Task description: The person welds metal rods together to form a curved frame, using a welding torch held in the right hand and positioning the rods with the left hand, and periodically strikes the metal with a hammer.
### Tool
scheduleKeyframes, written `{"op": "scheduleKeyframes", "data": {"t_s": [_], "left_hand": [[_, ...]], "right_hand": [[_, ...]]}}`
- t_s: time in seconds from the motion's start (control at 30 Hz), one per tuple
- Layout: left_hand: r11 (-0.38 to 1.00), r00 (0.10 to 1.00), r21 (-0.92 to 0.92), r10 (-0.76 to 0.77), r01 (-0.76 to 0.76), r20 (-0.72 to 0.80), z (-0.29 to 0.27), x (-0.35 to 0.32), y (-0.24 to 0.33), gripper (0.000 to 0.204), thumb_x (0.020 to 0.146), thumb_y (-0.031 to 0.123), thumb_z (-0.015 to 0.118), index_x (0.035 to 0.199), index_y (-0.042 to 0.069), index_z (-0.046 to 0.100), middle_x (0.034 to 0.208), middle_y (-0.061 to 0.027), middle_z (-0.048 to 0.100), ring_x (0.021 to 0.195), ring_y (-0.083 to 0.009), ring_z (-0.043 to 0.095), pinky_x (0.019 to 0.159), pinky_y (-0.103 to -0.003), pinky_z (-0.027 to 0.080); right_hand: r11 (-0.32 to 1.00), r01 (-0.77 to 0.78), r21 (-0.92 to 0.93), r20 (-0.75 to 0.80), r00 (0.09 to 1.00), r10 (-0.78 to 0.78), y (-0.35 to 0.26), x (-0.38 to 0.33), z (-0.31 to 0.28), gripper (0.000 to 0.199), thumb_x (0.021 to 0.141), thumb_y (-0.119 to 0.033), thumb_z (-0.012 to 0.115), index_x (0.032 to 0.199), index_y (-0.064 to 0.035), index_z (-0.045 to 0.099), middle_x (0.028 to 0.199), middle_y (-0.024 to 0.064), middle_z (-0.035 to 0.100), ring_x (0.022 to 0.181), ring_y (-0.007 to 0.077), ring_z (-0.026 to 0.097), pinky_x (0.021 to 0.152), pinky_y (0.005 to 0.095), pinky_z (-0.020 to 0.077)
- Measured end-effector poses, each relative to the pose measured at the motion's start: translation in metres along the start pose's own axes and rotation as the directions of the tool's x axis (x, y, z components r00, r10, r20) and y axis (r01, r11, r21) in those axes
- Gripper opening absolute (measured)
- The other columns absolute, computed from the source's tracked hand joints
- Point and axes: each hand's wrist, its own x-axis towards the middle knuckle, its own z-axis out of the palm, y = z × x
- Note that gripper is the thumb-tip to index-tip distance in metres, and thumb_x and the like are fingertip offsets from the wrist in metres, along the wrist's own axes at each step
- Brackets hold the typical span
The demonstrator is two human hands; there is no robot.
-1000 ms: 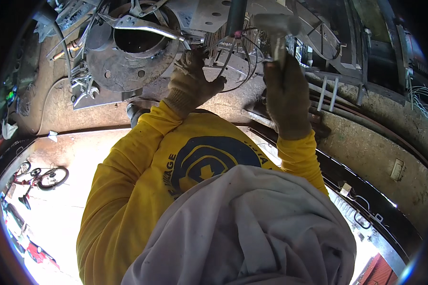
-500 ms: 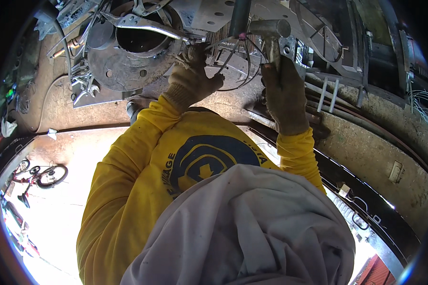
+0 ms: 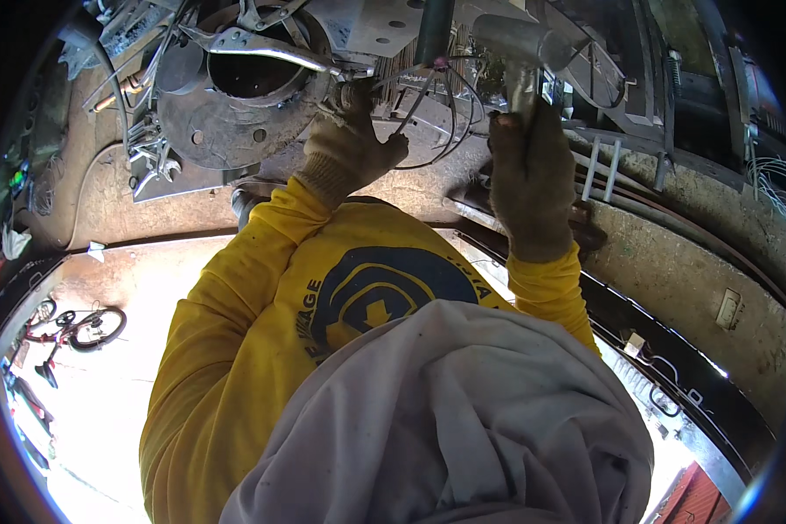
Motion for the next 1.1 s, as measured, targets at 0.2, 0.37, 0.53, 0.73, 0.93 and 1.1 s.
{"op": "scheduleKeyframes", "data": {"t_s": [0.2, 0.37, 0.53, 0.73, 0.93, 1.1], "left_hand": [[0.996, 0.999, -0.076, -0.041, 0.043, 0.026, -0.006, -0.004, 0.005, 0.103, 0.082, 0.055, 0.067, 0.159, 0.005, 0.019, 0.148, -0.0232, 0.049, 0.130, -0.0404, 0.055, 0.100, -0.049, 0.052], [0.992, 0.992, -0.077, -0.098, 0.104, 0.079, -0.010, -0.003, 0.008, 0.101, 0.082, 0.053, 0.068, 0.157, 0.004, 0.023, 0.146, -0.0231, 0.050, 0.128, -0.0404, 0.056, 0.100, -0.048, 0.052], [0.997, 0.998, -0.056, -0.055, 0.057, 0.036, -0.005, -0.001, 0.005, 0.100, 0.081, 0.053, 0.069, 0.155, 0.002, 0.025, 0.146, -0.0244, 0.049, 0.127, -0.0408, 0.056, 0.100, -0.048, 0.052], [0.986, 0.990, -0.115, -0.116, 0.125, 0.084, -0.013, -0.003, 0.008, 0.099, 0.080, 0.050, 0.072, 0.155, 0.003, 0.026, 0.146, -0.0248, 0.050, 0.128, -0.0404, 0.056, 0.102, -0.048, 0.051], [0.996, 1.000, -0.083, -0.025, 0.026, 0.010, -0.004, -0.001, 0.002, 0.100, 0.083, 0.055, 0.068, 0.156, 0.002, 0.024, 0.146, -0.0240, 0.051, 0.127, -0.0407, 0.058, 0.100, -0.048, 0.053], [0.990, 0.977, 0.038, -0.137, 0.132, 0.163, -0.009, 0.002, 0.006, 0.103, 0.086, 0.061, 0.061, 0.158, 0.001, 0.018, 0.152, -0.0243, 0.046, 0.128, -0.0411, 0.058, 0.099, -0.047, 0.053]], "right_hand": [[0.979, 0.029, -0.201, 0.145, 0.989, 0.001, 0.017, 0.005, 0.010, 0.025, 0.100, -0.027, 0.063, 0.104, -0.0030, 0.055, 0.080, 0.0242, 0.065, 0.073, 0.0449, 0.066, 0.063, 0.0519, 0.0505], [0.994, 0.019, -0.110, -0.037, 0.999, -0.023, -0.002, 0.008, -0.004, 0.026, 0.100, -0.026, 0.062, 0.113, -0.0035, 0.058, 0.081, 0.0221, 0.066, 0.071, 0.0408, 0.068, 0.061, 0.0496, 0.0524], [0.962, 0.082, -0.260, 0.083, 0.995, -0.062, 0.012, -0.001, 0.013, 0.025, 0.099, -0.024, 0.063, 0.112, -0.0032, 0.058, 0.082, 0.0219, 0.067, 0.071, 0.0402, 0.068, 0.061, 0.0483, 0.0534], [0.989, 0.036, -0.143, 0.025, 0.999, -0.033, -0.004, 0.009, -0.003, 0.027, 0.098, -0.023, 0.065, 0.113, -0.0024, 0.058, 0.078, 0.0219, 0.066, 0.072, 0.0420, 0.067, 0.061, 0.0497, 0.0522], [0.947, 0.097, -0.305, 0.187, 0.982, -0.040, 0.015, -0.001, 0.015, 0.023, 0.098, -0.023, 0.065, 0.105, -0.0030, 0.056, 0.076, 0.0217, 0.065, 0.068, 0.0428, 0.066, 0.059, 0.0505, 0.0512], [0.992, -0.023, -0.125, 0.110, 0.993, 0.037, -0.006, 0.009, 0.002, 0.026, 0.101, -0.027, 0.061, 0.105, -0.0016, 0.058, 0.084, 0.0233, 0.065, 0.073, 0.0439, 0.065, 0.064, 0.0501, 0.0508]]}}
